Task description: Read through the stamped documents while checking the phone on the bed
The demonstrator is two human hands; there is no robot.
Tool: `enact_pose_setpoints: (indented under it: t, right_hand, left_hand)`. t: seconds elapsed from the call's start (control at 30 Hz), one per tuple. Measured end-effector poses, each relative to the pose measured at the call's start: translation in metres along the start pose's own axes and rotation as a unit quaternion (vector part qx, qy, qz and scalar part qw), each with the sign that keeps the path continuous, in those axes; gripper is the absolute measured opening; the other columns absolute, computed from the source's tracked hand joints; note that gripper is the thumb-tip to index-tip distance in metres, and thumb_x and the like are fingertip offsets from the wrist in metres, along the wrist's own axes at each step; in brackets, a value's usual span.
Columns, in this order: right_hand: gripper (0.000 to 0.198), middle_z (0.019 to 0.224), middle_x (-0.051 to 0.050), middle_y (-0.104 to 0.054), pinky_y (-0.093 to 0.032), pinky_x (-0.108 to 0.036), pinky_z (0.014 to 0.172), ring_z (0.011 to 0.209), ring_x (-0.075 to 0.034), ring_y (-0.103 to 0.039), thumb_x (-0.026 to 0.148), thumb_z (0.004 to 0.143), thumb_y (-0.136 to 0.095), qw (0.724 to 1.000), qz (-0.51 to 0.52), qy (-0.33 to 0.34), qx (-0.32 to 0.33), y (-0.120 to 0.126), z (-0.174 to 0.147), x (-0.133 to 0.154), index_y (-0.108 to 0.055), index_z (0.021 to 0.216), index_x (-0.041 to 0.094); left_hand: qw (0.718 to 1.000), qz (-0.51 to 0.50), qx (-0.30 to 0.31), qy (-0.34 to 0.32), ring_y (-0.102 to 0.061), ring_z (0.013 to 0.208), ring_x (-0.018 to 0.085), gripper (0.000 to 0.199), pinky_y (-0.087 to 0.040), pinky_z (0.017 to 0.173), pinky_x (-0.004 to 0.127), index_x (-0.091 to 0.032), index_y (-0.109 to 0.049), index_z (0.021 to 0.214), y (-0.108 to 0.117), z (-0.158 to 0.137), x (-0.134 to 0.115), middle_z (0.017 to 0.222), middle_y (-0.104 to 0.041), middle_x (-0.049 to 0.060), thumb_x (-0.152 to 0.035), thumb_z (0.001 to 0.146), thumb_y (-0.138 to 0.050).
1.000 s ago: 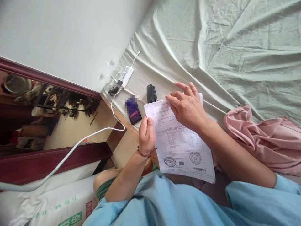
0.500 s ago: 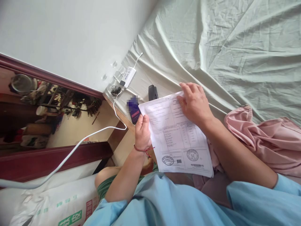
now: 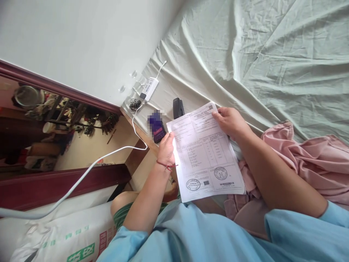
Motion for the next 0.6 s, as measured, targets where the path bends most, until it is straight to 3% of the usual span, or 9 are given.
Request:
enact_pose_setpoints:
  t: [0.13,0.23,0.37,0.6]
  right_hand:
    - [0.039,0.065,-0.006,-0.064,-0.041,-0.035,0.057,0.059,-0.020,-0.056,0.053,0.091,-0.066,0.978,-0.203,-0.010,-0.040,0.006,-0.002,0.008,-0.060,0.066,0.024]
    - [0.038,0.066,-0.006,-0.062,-0.038,-0.035,0.059,0.061,-0.020,-0.053,0.043,0.095,-0.059,0.959,-0.277,0.005,-0.054,0.008,-0.002,0.014,-0.052,0.062,0.024]
    - [0.038,0.066,-0.005,-0.058,-0.037,-0.036,0.063,0.064,-0.021,-0.053,0.038,0.095,-0.057,0.953,-0.299,0.029,-0.047,0.006,-0.001,0.017,-0.047,0.061,0.025]
    - [0.046,0.060,-0.003,-0.052,-0.035,-0.034,0.060,0.059,-0.017,-0.046,0.052,0.098,-0.053,0.959,-0.272,0.053,-0.051,0.007,0.000,0.015,-0.041,0.062,0.025]
  left_hand:
    - [0.998,0.032,0.020,0.042,-0.073,0.094,0.023,0.047,-0.055,0.094,0.038,-0.014,-0.072,0.091,-0.001,0.006,0.004,0.091,-0.078,0.006,-0.050,0.067,-0.091]
    - [0.998,0.043,0.008,0.048,-0.068,0.081,0.018,0.040,-0.054,0.085,0.033,-0.016,-0.062,0.076,-0.001,0.013,0.002,0.078,-0.071,0.001,-0.045,0.069,-0.089]
    - [0.996,0.083,-0.019,0.016,-0.058,0.072,0.012,0.035,-0.048,0.076,0.025,-0.019,-0.052,0.072,-0.002,0.026,-0.005,0.071,-0.059,-0.005,-0.038,0.082,-0.080]
    - [0.991,0.122,-0.042,-0.018,-0.052,0.073,0.011,0.032,-0.044,0.079,0.023,-0.020,-0.045,0.070,-0.003,0.030,-0.002,0.071,-0.051,-0.006,-0.027,0.092,-0.067]
Point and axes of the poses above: each hand's wrist, its own z-axis towards the middle knuckle, its own y-axis out of the back of the hand, x = y × z, the point moved 5 cm from there along z, towards the middle knuckle
